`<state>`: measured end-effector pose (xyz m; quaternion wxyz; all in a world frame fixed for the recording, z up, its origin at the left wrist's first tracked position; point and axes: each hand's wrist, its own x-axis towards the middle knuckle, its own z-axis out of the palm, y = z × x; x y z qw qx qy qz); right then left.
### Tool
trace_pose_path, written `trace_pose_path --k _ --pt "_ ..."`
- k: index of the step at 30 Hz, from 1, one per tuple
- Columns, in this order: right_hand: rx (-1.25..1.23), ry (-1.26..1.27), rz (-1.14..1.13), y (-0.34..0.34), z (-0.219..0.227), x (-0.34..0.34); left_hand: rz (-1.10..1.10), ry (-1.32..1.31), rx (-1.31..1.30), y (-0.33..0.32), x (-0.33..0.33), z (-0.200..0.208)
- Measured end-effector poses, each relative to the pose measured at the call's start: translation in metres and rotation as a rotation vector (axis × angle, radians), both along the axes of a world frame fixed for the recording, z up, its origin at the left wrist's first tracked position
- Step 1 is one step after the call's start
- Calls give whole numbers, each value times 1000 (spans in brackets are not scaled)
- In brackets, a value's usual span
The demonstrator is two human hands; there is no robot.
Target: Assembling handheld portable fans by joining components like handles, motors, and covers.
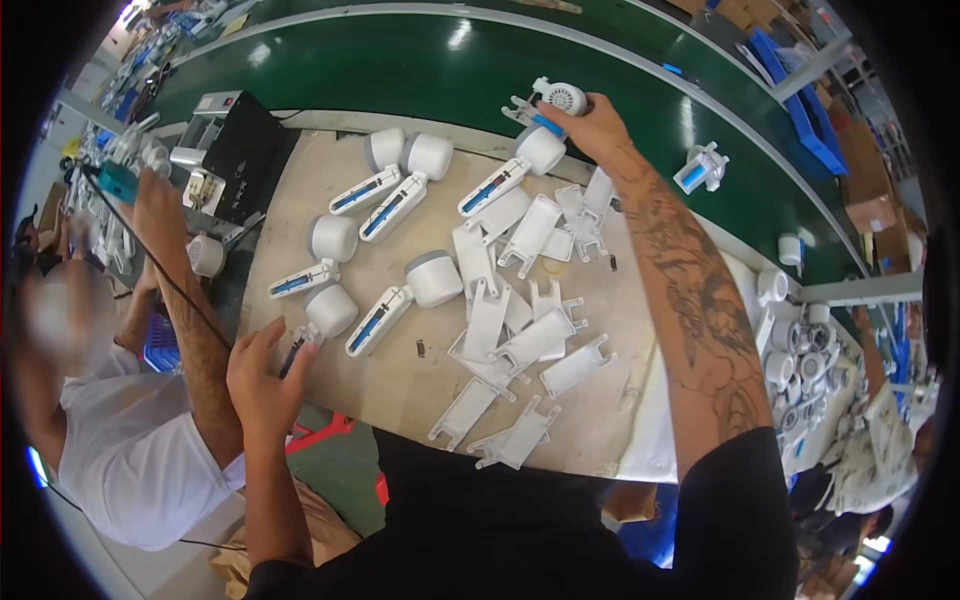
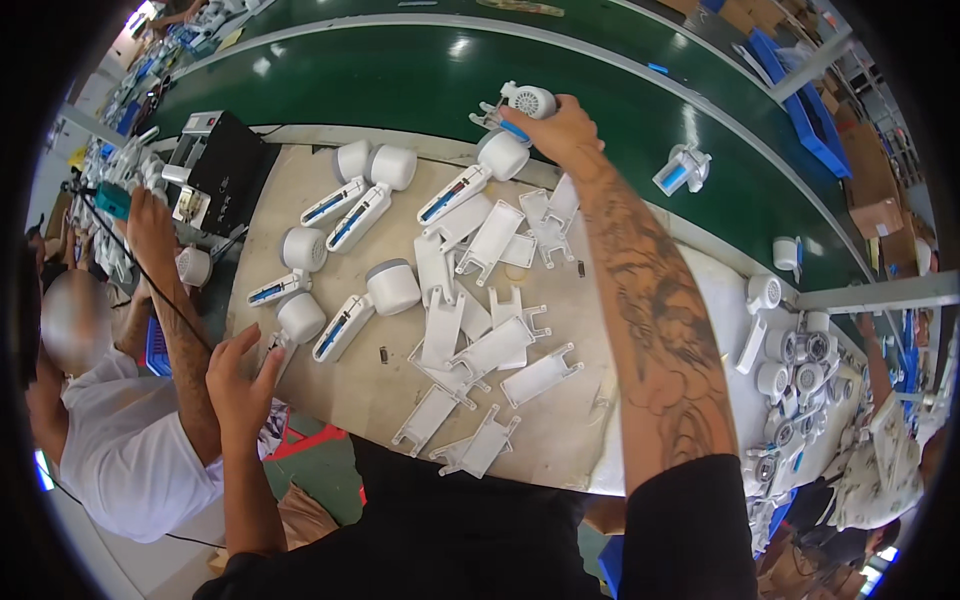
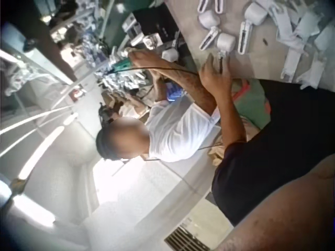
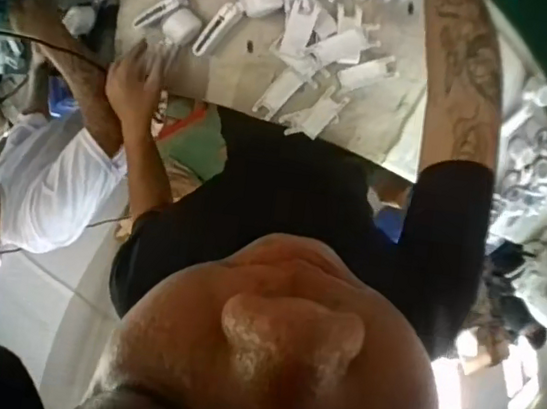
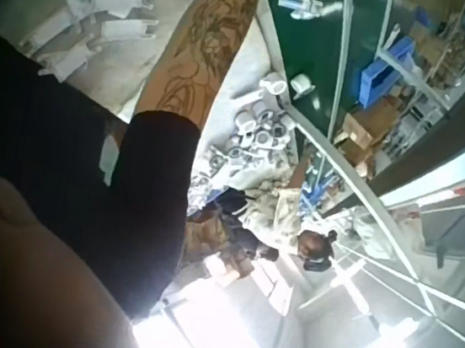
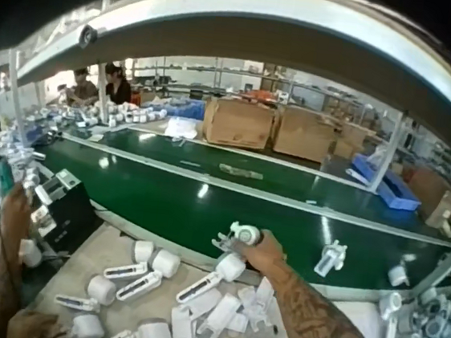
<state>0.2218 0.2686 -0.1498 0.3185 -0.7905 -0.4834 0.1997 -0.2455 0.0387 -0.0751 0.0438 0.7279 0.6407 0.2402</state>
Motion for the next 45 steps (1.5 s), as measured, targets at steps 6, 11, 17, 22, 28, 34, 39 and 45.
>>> trace_pose_path --k 6,11,17,22,28,34,39,45 --pt "454 222 12 -11 25 6 -209 -654 -140 9 61 21" --pt "495 441 365 -107 141 -16 -376 -1138 -284 38 128 35" --pt "547 726 367 -213 189 -34 -643 -1510 -604 56 228 28" --pt "525 726 209 -275 184 -25 -804 -1782 -1256 7 257 38" --pt "549 694 343 -307 188 -25 -863 -1369 -1042 -14 254 58" --pt "556 743 360 -316 189 -24 -853 -1453 -934 -25 252 69" --pt "534 732 418 -323 194 -13 -839 -1416 -1065 -26 249 71" --pt "10 689 662 -309 211 7 -984 -1193 -1126 -42 252 71"
